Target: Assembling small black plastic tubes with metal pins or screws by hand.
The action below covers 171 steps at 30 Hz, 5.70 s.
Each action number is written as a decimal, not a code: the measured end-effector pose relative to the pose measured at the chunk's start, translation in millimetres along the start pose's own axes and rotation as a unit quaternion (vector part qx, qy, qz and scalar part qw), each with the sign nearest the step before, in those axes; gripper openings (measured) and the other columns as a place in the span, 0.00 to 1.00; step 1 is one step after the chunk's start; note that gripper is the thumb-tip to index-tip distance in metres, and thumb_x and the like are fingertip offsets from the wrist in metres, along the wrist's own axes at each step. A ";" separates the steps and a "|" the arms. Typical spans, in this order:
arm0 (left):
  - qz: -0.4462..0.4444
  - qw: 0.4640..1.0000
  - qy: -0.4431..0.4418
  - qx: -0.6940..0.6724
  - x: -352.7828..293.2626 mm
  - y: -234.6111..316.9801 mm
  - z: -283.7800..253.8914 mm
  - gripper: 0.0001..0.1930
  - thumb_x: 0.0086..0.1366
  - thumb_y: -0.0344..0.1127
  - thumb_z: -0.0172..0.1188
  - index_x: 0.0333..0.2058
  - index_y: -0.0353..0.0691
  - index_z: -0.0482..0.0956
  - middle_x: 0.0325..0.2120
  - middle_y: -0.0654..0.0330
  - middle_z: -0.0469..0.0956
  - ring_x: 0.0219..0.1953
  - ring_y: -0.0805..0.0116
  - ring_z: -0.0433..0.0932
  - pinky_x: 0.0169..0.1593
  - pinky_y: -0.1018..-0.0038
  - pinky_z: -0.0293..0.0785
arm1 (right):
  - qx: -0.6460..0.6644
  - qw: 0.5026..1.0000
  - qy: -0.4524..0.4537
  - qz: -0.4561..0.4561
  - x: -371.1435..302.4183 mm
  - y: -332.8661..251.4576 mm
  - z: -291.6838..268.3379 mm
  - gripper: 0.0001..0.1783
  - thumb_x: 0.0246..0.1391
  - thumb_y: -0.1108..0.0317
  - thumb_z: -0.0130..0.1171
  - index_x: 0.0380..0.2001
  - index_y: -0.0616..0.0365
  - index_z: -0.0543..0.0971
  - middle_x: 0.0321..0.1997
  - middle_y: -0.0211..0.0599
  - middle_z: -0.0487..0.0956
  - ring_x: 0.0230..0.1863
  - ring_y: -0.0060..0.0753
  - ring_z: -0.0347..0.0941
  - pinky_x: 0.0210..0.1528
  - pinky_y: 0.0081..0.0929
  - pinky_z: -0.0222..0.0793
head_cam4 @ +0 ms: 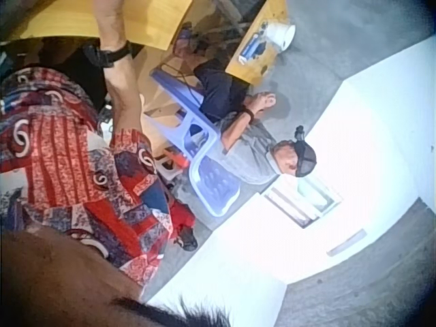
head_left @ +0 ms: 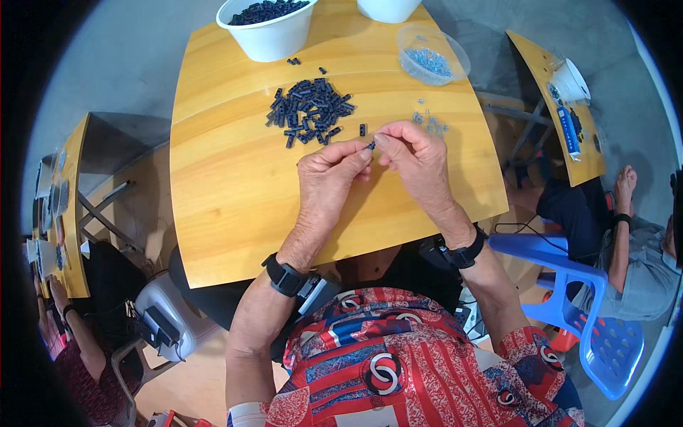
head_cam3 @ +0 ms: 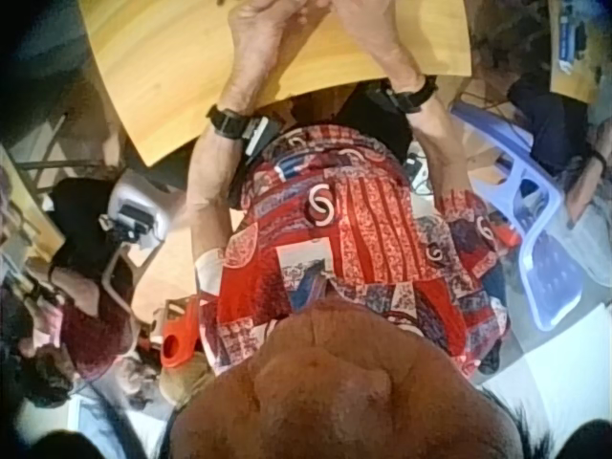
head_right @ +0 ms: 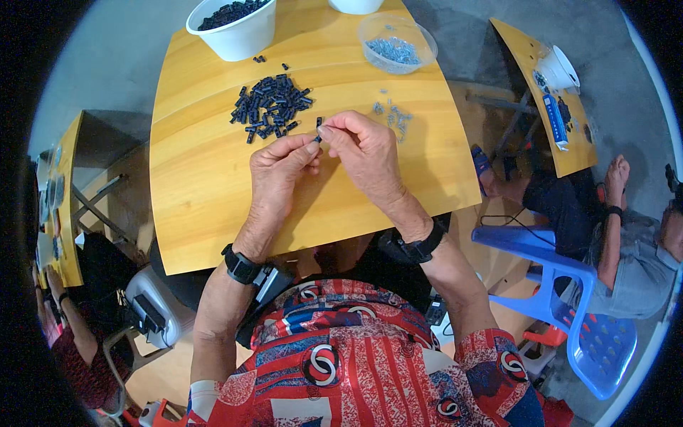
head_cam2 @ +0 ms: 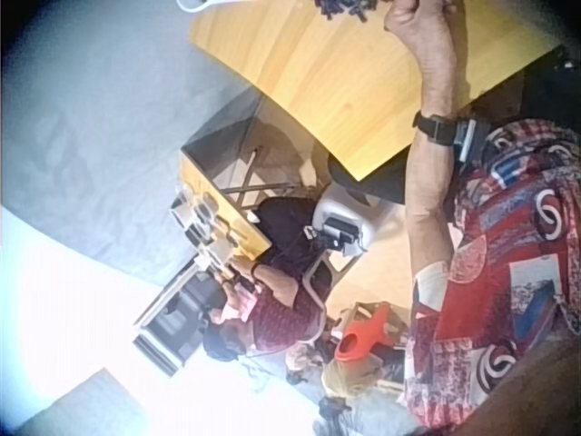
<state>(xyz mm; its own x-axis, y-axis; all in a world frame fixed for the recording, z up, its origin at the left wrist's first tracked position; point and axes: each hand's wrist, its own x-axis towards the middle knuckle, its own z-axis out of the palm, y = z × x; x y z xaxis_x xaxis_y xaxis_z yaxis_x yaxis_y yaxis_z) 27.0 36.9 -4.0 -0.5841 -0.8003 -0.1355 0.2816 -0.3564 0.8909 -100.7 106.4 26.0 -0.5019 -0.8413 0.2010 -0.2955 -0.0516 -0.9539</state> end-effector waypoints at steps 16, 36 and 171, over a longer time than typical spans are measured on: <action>-0.118 0.986 -0.076 -0.092 0.8 5.0 -7.6 0.07 0.61 0.26 0.58 0.38 0.32 0.79 0.29 0.58 0.80 0.26 0.74 0.76 0.33 0.79 0.75 | 0.007 0.997 -0.069 -0.043 2.0 1.3 -10.2 0.04 0.55 0.75 0.55 0.31 0.64 0.77 0.26 0.30 0.76 0.24 0.17 0.71 0.25 0.15 0.67; -0.121 0.988 -0.085 -0.043 -2.0 7.0 -5.1 0.07 0.61 0.26 0.59 0.38 0.33 0.79 0.29 0.57 0.80 0.27 0.73 0.78 0.33 0.78 0.77 | 0.027 0.993 -0.118 0.016 8.3 7.6 -19.8 0.06 0.55 0.70 0.58 0.32 0.62 0.80 0.21 0.27 0.76 0.21 0.13 0.70 0.22 0.13 0.66; 0.226 0.875 0.019 0.427 -4.2 21.5 -55.2 0.04 0.55 0.21 0.60 0.31 0.32 0.80 0.31 0.57 0.79 0.31 0.71 0.76 0.35 0.79 0.71 | -0.151 0.983 0.079 0.069 -19.1 49.5 -241.7 0.15 0.51 0.78 0.53 0.44 0.64 0.77 0.40 0.34 0.78 0.35 0.22 0.73 0.37 0.20 0.69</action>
<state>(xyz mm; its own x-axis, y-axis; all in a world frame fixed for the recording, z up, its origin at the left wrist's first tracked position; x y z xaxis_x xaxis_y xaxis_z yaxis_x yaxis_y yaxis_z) 77.5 5.9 -8.3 -0.5301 -0.7870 0.3156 -0.2034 0.4793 0.8537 -302.2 250.0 28.8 -0.6667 -0.7340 0.1295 -0.4315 0.2385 -0.8700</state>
